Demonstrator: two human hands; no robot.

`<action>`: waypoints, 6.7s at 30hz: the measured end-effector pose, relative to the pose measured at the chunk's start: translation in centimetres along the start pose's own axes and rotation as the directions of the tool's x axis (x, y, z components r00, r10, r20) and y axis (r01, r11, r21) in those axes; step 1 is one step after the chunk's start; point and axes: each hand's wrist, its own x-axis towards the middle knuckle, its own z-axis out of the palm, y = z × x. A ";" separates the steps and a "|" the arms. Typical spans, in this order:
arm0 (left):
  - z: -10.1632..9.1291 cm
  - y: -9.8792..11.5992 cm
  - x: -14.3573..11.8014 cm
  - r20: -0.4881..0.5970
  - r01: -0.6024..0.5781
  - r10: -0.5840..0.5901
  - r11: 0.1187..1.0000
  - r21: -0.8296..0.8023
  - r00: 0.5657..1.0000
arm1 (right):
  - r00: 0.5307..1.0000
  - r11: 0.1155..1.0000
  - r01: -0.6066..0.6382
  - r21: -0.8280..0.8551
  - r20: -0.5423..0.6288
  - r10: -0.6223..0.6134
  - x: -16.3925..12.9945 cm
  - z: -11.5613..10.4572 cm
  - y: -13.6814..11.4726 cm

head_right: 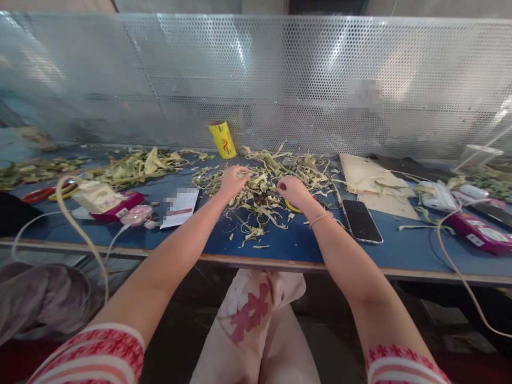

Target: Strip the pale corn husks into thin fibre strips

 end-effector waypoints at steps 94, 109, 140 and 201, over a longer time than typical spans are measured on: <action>0.4 4.7 -2.2 0.463 0.423 -0.013 0.429 -0.798 0.886 | 0.915 0.915 0.149 0.375 -0.403 0.017 -0.9 -2.1 -4.4; -0.7 5.0 -3.1 0.680 0.608 0.096 0.371 -0.702 0.727 | 0.925 0.884 0.321 0.338 -0.312 -0.216 -1.3 -3.4 -4.5; -0.4 5.1 -3.4 0.706 0.649 0.209 0.282 -0.707 0.677 | 0.840 0.813 0.531 0.241 -0.274 -0.468 -1.2 -3.0 -3.7; -1.1 8.6 -4.0 0.673 0.614 0.097 0.332 -0.716 0.733 | 0.931 0.871 0.350 0.344 -0.230 -0.284 -1.1 -3.1 -4.9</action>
